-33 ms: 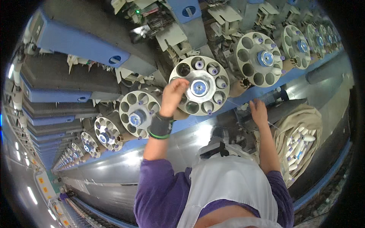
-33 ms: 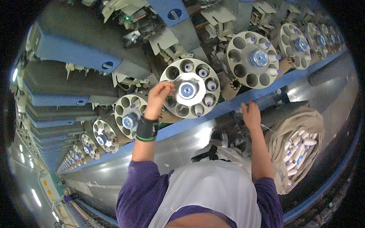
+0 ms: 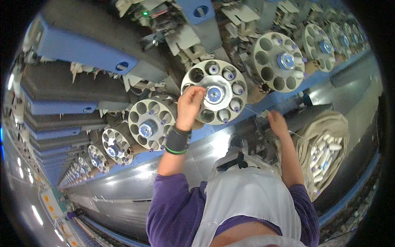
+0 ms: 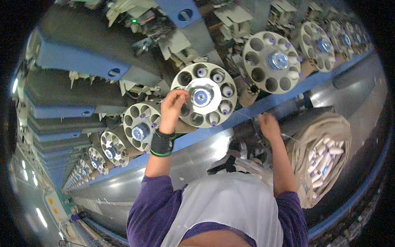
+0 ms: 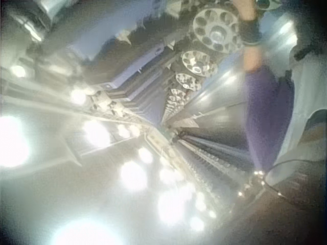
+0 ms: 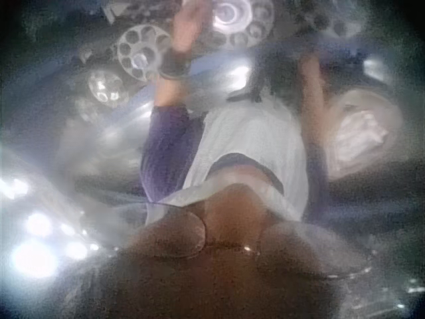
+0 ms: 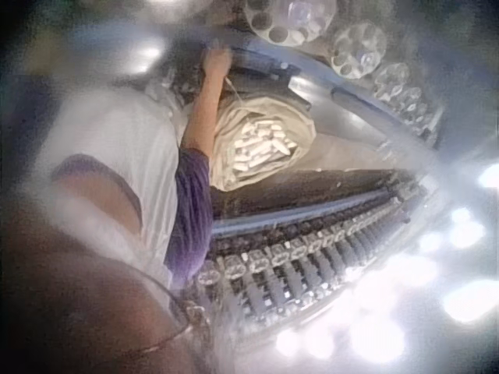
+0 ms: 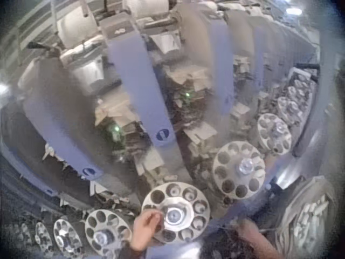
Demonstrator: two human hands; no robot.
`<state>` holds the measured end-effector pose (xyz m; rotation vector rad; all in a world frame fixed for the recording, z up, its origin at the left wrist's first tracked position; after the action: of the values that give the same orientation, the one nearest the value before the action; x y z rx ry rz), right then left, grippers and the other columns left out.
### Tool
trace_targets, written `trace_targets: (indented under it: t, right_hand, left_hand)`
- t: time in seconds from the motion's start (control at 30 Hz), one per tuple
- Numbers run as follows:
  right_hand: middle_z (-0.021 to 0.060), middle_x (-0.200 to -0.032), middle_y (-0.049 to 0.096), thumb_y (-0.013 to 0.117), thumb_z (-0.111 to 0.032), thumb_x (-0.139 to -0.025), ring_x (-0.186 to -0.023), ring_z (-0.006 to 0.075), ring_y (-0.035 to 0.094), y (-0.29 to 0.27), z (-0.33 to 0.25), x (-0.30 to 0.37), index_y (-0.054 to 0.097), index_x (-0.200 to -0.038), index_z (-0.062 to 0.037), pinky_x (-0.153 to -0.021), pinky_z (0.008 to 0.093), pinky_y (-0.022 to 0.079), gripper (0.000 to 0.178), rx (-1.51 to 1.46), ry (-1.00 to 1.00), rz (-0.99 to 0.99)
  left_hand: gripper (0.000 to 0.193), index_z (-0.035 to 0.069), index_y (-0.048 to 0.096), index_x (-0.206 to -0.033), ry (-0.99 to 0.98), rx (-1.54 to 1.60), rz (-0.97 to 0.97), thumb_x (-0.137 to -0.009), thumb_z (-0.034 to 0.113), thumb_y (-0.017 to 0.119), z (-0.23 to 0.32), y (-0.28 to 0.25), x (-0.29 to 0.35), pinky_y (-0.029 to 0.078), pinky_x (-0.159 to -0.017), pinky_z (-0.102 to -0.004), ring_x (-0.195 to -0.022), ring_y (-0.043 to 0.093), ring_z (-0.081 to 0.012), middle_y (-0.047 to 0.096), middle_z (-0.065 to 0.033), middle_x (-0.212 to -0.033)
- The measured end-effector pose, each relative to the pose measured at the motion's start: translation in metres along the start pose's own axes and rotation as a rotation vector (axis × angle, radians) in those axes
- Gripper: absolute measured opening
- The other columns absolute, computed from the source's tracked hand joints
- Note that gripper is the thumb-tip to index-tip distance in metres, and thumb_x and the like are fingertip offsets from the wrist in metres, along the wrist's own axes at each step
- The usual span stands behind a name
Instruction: The person repeatedly picks white cylindrical spools from a cloth sack and places them into slots on rotating circular holders mounted on a machine. The person walks along the machine, handling spools in small batches and inserting them one by one.
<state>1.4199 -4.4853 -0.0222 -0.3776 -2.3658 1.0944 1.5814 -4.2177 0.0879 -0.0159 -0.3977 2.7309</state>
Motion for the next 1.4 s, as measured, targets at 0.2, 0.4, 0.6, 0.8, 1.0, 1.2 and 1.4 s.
trace_targets:
  t: [0.2, 0.4, 0.6, 0.8, 1.0, 1.2, 1.4]
  right_hand:
    - [0.0012, -0.048, 0.046, 0.051, -0.026, -0.083, -0.042, 0.0090, 0.041, 0.018, -0.060, 0.013, 0.059, -0.078, -0.0024, -0.040, 0.0241, 0.031, 0.025, -0.856, -0.231, -0.692]
    - [0.0035, -0.070, 0.054, 0.058, -0.013, -0.070, -0.060, 0.0168, 0.049, -0.029, -0.008, -0.015, 0.054, -0.090, -0.0051, -0.053, 0.0295, 0.040, 0.022, -0.784, -0.171, -0.183]
    - [0.0140, -0.077, 0.060, 0.053, -0.012, -0.070, -0.075, 0.0336, 0.057, -0.065, 0.139, 0.018, 0.054, -0.084, -0.0052, -0.066, 0.0420, 0.045, 0.015, -0.342, 0.104, 0.315]
    - [0.0168, -0.083, 0.059, 0.056, -0.012, -0.075, -0.082, 0.0281, 0.058, -0.164, 0.401, 0.135, 0.055, -0.093, 0.0000, -0.071, 0.0341, 0.045, 0.022, -0.654, 0.481, 0.661]
    - [0.0198, -0.088, 0.058, 0.063, -0.040, -0.070, -0.083, 0.0339, 0.056, -0.176, 0.559, 0.176, 0.054, -0.096, 0.0029, -0.077, 0.0384, 0.044, 0.051, 0.009, 0.885, 0.779]
    - [0.0221, -0.090, 0.058, 0.066, -0.040, -0.063, -0.087, 0.0342, 0.056, -0.127, 0.587, 0.167, 0.054, -0.088, -0.0007, -0.076, 0.0409, 0.044, 0.048, -0.308, 0.930, 0.297]
    - [0.0190, -0.087, 0.061, 0.067, -0.037, -0.060, -0.083, 0.0325, 0.058, -0.143, 0.589, 0.164, 0.060, -0.088, -0.0013, -0.074, 0.0390, 0.045, 0.046, -0.424, 0.814, 0.310]
  left_hand:
    - [0.049, 0.006, 0.032, -0.131, -0.065, -0.052, -0.580, -0.086, 0.020, 0.048, -0.004, 0.151, 0.030, 0.044, -0.064, -0.0271, -0.071, 0.056, -0.0173, 0.060, -0.0081, -0.083]
    - [0.022, 0.000, 0.055, -0.098, -0.413, 0.168, -0.838, -0.084, 0.011, 0.043, -0.035, 0.160, 0.053, 0.028, -0.042, -0.0176, -0.045, 0.037, -0.0057, 0.048, -0.0001, -0.059]
    - [0.025, 0.012, 0.033, -0.061, 0.042, 1.436, -0.656, -0.086, 0.013, 0.037, 0.083, 0.120, -0.027, 0.029, -0.041, -0.0222, -0.038, 0.035, -0.0082, 0.032, 0.0047, -0.044]
    - [0.041, 0.001, 0.040, -0.120, 0.076, -0.108, -0.271, -0.085, 0.020, 0.050, 0.115, 0.260, -0.065, 0.037, -0.090, -0.0321, -0.099, 0.050, -0.0194, 0.054, -0.0105, -0.102]
    - [0.047, 0.002, 0.044, -0.120, 0.537, -0.225, -1.163, -0.076, 0.013, 0.057, 0.091, 0.709, 0.097, 0.036, -0.092, -0.0376, -0.107, 0.047, -0.0317, 0.048, -0.0202, -0.115]
    - [0.073, 0.012, 0.023, -0.132, 0.594, -0.966, -1.154, -0.070, 0.019, 0.059, 0.017, 0.886, 0.173, 0.045, -0.078, -0.0418, -0.096, 0.051, -0.0360, 0.049, -0.0222, -0.107]
    - [0.067, 0.001, 0.038, -0.121, 0.262, -0.567, -1.114, -0.061, 0.020, 0.062, 0.011, 0.813, 0.130, 0.044, -0.078, -0.0376, -0.090, 0.056, -0.0326, 0.056, -0.0210, -0.098]
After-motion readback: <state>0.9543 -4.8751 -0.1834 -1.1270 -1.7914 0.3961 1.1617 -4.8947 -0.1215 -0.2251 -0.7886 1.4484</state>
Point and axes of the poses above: each hand's wrist, its own x-axis away from the middle knuckle, its own y-axis out of the palm, z = x × y, the point moved 8 cm from there along -x, towards the middle knuckle
